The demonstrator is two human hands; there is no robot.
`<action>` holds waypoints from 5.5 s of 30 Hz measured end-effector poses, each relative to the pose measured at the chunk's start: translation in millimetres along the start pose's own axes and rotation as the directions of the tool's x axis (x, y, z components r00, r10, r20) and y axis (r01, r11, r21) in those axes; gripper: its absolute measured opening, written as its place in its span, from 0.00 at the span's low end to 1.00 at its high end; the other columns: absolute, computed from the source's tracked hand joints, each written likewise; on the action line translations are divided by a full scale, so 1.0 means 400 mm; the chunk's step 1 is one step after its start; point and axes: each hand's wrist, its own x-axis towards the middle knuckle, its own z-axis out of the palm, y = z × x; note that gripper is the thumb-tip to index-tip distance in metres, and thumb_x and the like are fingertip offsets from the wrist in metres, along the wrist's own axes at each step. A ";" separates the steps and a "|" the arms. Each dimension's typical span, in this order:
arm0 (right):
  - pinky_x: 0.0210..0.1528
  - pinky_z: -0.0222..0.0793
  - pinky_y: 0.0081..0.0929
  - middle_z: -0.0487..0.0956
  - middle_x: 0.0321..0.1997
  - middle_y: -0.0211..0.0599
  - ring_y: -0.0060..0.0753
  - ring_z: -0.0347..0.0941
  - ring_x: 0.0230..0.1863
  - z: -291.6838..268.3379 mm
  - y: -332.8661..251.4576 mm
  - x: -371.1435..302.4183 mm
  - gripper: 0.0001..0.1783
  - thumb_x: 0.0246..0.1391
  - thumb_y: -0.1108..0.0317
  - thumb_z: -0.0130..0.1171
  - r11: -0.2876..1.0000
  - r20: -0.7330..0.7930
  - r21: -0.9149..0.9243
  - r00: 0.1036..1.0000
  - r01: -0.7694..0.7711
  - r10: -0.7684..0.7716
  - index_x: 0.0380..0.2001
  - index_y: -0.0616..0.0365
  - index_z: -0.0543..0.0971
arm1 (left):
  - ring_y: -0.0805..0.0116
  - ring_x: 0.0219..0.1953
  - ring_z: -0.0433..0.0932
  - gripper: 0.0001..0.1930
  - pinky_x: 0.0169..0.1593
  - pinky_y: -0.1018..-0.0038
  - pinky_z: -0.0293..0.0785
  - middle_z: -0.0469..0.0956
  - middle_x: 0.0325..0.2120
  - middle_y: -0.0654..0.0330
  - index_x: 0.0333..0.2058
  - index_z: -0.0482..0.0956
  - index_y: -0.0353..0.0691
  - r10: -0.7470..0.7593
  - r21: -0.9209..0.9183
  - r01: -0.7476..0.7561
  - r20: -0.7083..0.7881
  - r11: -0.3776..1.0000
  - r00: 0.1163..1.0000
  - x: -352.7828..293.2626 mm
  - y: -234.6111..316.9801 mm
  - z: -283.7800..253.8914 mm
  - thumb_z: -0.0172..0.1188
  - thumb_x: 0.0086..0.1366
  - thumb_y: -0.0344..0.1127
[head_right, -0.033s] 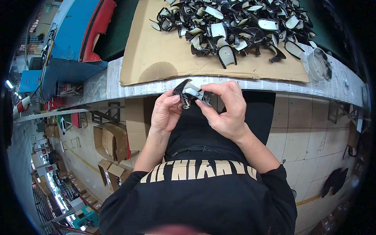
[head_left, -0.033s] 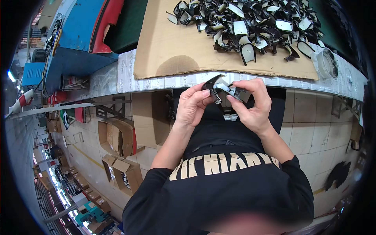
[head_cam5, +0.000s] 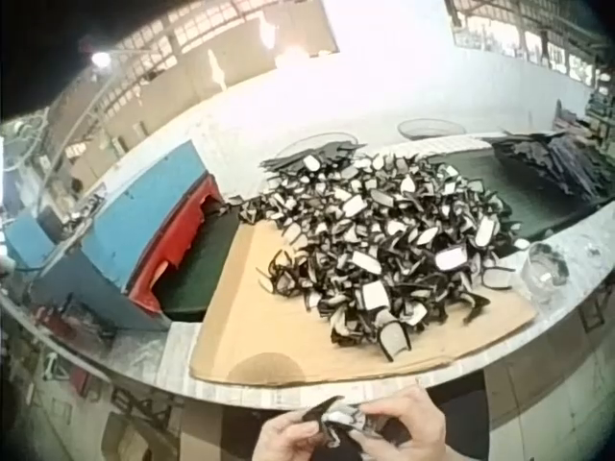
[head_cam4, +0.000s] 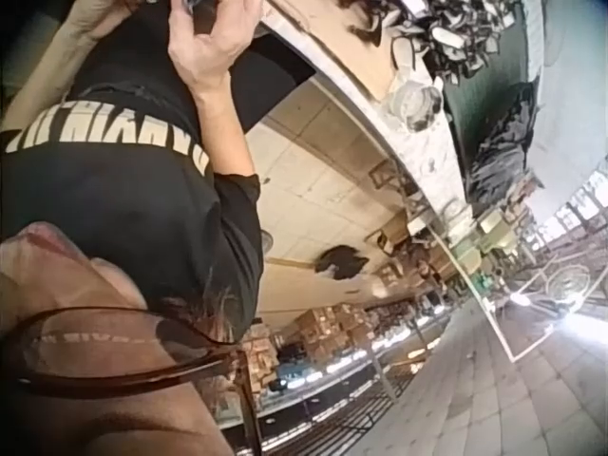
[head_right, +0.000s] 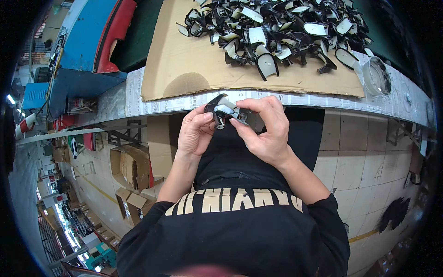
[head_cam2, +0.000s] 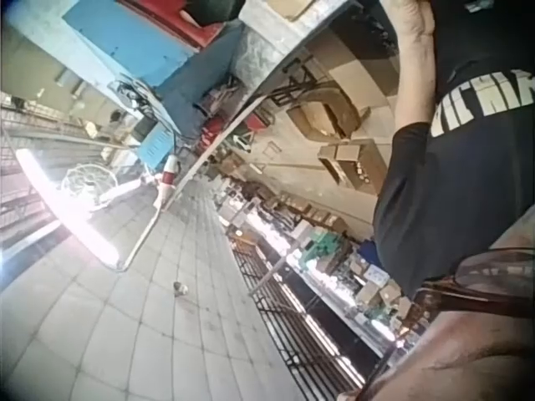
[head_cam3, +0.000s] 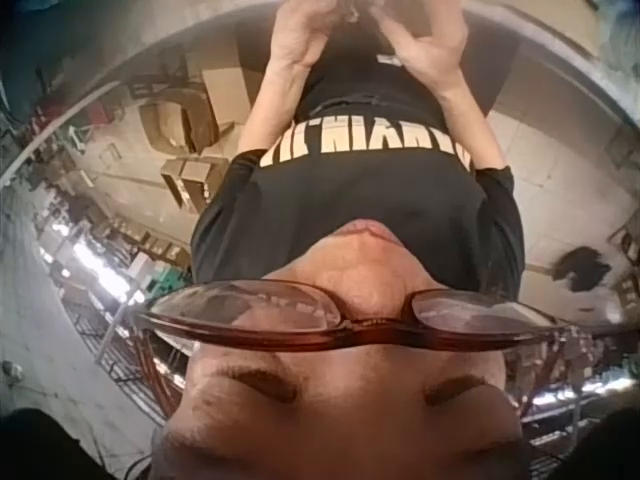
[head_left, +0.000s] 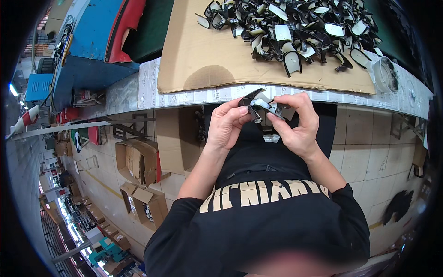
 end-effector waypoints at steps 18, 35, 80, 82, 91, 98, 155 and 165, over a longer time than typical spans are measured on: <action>0.39 0.64 0.26 0.80 0.34 0.32 0.32 0.71 0.34 -0.021 -0.014 0.014 0.20 0.39 0.77 0.72 0.999 0.031 -0.005 0.999 -0.035 0.035 0.39 0.57 0.81 | 0.68 0.40 0.84 0.14 0.46 0.71 0.83 0.84 0.40 0.53 0.48 0.81 0.28 0.095 0.137 -0.093 -0.014 0.986 0.995 -0.021 0.005 0.033 0.62 0.63 0.23; 0.40 0.62 0.30 0.80 0.32 0.31 0.35 0.71 0.33 -0.008 -0.012 0.004 0.20 0.36 0.75 0.72 0.990 0.018 -0.113 0.996 0.089 -0.087 0.38 0.56 0.81 | 0.70 0.39 0.85 0.12 0.43 0.72 0.85 0.84 0.39 0.54 0.47 0.81 0.32 0.045 -0.015 -0.046 -0.067 0.999 0.997 -0.027 -0.005 0.023 0.59 0.65 0.25; 0.36 0.64 0.12 0.78 0.32 0.24 0.11 0.70 0.32 -0.050 0.207 0.016 0.14 0.56 0.74 0.63 0.645 0.189 0.555 0.834 -0.526 0.518 0.46 0.61 0.77 | 0.71 0.32 0.82 0.06 0.41 0.71 0.85 0.82 0.34 0.60 0.40 0.77 0.36 0.267 0.278 -0.212 -0.180 0.937 0.947 0.228 0.074 -0.067 0.60 0.67 0.30; 0.38 0.65 0.12 0.78 0.34 0.25 0.11 0.71 0.35 -0.037 0.199 0.017 0.15 0.56 0.73 0.64 0.648 0.220 0.536 0.830 -0.542 0.513 0.47 0.61 0.76 | 0.70 0.33 0.83 0.07 0.41 0.70 0.85 0.82 0.34 0.59 0.43 0.75 0.37 0.254 0.221 -0.208 -0.203 0.953 0.946 0.205 0.078 -0.077 0.57 0.69 0.32; 0.39 0.66 0.13 0.77 0.35 0.24 0.12 0.71 0.35 -0.006 0.106 0.034 0.17 0.55 0.74 0.66 0.712 0.211 0.521 0.879 -0.471 0.428 0.48 0.60 0.75 | 0.69 0.39 0.82 0.08 0.45 0.69 0.85 0.81 0.40 0.58 0.47 0.74 0.37 0.263 0.127 -0.244 -0.165 0.961 0.951 0.216 0.009 -0.083 0.56 0.70 0.30; 0.38 0.66 0.12 0.76 0.36 0.24 0.12 0.69 0.36 -0.013 0.108 0.027 0.17 0.56 0.74 0.65 0.707 0.201 0.524 0.876 -0.474 0.438 0.49 0.60 0.75 | 0.74 0.40 0.80 0.10 0.50 0.64 0.81 0.78 0.33 0.69 0.48 0.74 0.42 0.275 -0.069 -0.269 0.098 0.961 0.956 0.291 0.048 0.007 0.58 0.71 0.33; 0.38 0.65 0.29 0.80 0.34 0.35 0.36 0.72 0.33 0.000 0.003 0.028 0.20 0.38 0.75 0.72 0.988 -0.052 -0.139 0.996 0.064 -0.072 0.39 0.58 0.81 | 0.70 0.39 0.84 0.16 0.42 0.72 0.85 0.83 0.41 0.55 0.54 0.75 0.33 0.133 -0.055 -0.143 -0.149 0.988 0.980 0.002 -0.002 0.062 0.56 0.69 0.28; 0.39 0.68 0.28 0.77 0.33 0.34 0.31 0.71 0.35 -0.020 0.074 0.036 0.18 0.44 0.76 0.70 0.990 -0.161 -0.094 0.983 -0.101 0.085 0.42 0.59 0.80 | 0.69 0.39 0.85 0.17 0.42 0.70 0.87 0.83 0.41 0.54 0.56 0.74 0.33 0.105 -0.065 -0.119 -0.190 0.991 0.976 -0.011 0.026 0.033 0.56 0.71 0.30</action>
